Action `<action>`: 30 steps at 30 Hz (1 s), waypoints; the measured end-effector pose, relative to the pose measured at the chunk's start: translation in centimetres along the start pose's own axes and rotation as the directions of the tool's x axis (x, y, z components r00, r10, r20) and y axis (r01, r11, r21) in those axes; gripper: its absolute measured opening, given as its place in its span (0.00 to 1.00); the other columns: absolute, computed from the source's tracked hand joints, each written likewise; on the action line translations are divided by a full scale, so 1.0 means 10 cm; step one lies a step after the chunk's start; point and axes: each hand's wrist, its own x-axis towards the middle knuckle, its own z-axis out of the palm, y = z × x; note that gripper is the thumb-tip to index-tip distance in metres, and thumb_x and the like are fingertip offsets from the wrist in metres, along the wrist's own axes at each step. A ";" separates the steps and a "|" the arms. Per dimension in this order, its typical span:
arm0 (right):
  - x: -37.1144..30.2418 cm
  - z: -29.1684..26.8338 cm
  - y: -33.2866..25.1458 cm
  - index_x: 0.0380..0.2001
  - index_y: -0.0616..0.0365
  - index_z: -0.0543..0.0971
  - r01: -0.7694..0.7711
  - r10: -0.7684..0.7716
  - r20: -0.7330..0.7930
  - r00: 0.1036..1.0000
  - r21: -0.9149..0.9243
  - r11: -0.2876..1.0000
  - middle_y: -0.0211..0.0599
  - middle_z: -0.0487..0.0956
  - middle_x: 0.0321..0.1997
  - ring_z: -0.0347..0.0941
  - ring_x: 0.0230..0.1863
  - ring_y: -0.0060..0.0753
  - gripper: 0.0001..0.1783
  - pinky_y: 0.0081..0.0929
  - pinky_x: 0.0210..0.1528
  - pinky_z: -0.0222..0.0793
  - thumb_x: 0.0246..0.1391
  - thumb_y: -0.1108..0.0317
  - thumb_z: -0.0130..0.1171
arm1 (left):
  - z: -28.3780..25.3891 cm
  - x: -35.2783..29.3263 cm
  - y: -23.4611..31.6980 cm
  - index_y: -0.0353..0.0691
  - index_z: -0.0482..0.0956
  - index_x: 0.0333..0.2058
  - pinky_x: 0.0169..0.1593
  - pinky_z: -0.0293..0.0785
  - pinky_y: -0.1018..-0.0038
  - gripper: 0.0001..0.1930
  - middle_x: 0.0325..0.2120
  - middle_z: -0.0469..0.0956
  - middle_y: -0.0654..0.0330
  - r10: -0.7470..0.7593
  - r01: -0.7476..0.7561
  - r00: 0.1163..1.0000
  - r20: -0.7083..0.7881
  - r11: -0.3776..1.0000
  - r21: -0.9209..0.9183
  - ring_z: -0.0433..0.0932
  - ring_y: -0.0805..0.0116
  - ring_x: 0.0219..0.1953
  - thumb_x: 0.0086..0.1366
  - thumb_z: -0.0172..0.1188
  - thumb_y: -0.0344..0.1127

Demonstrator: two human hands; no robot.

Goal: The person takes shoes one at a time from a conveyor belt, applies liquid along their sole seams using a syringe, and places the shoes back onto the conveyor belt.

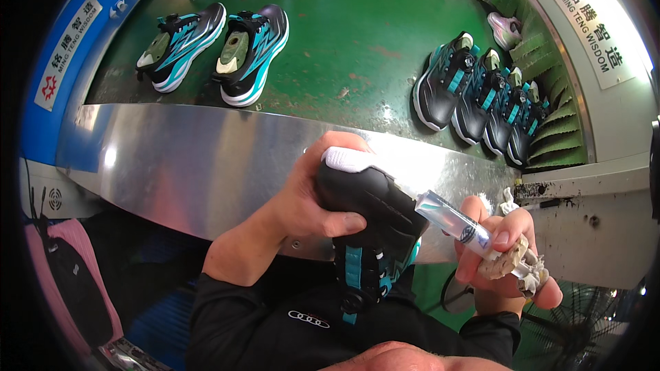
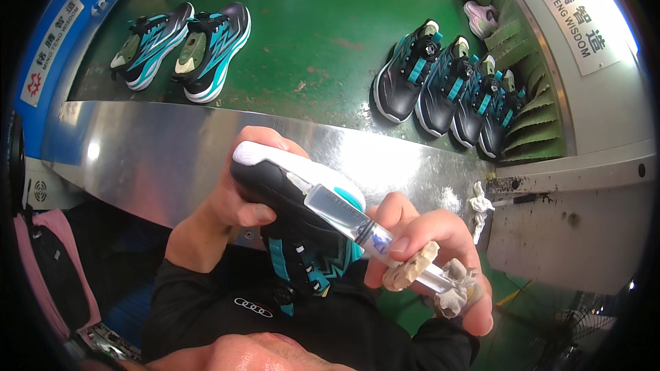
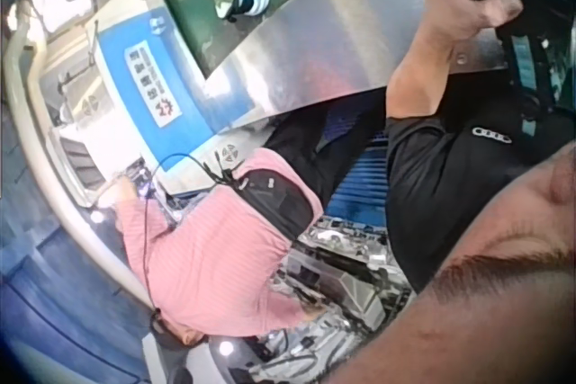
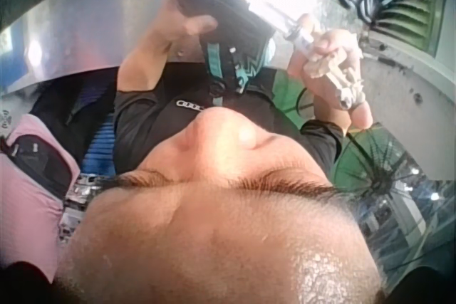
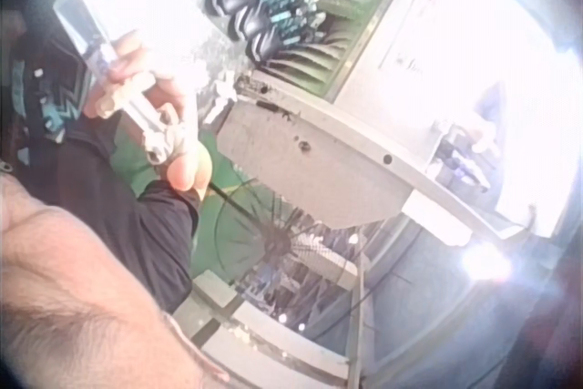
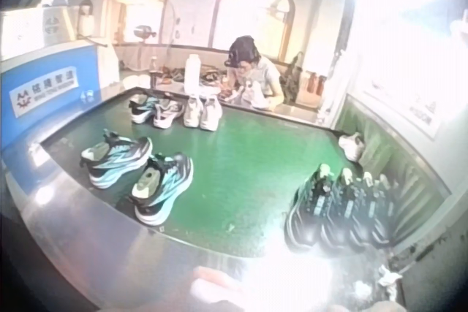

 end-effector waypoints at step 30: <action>-0.75 -0.32 0.46 0.51 0.70 0.65 0.012 0.012 -0.202 0.979 0.114 0.993 0.44 0.67 0.41 0.70 0.40 0.34 0.51 0.25 0.43 0.64 0.34 0.38 0.69 | -0.43 -0.03 -0.13 0.32 0.60 0.58 0.56 0.69 0.58 0.34 0.52 0.70 0.46 -0.279 0.212 0.945 -0.172 0.921 -0.325 0.72 0.52 0.51 0.57 0.55 0.47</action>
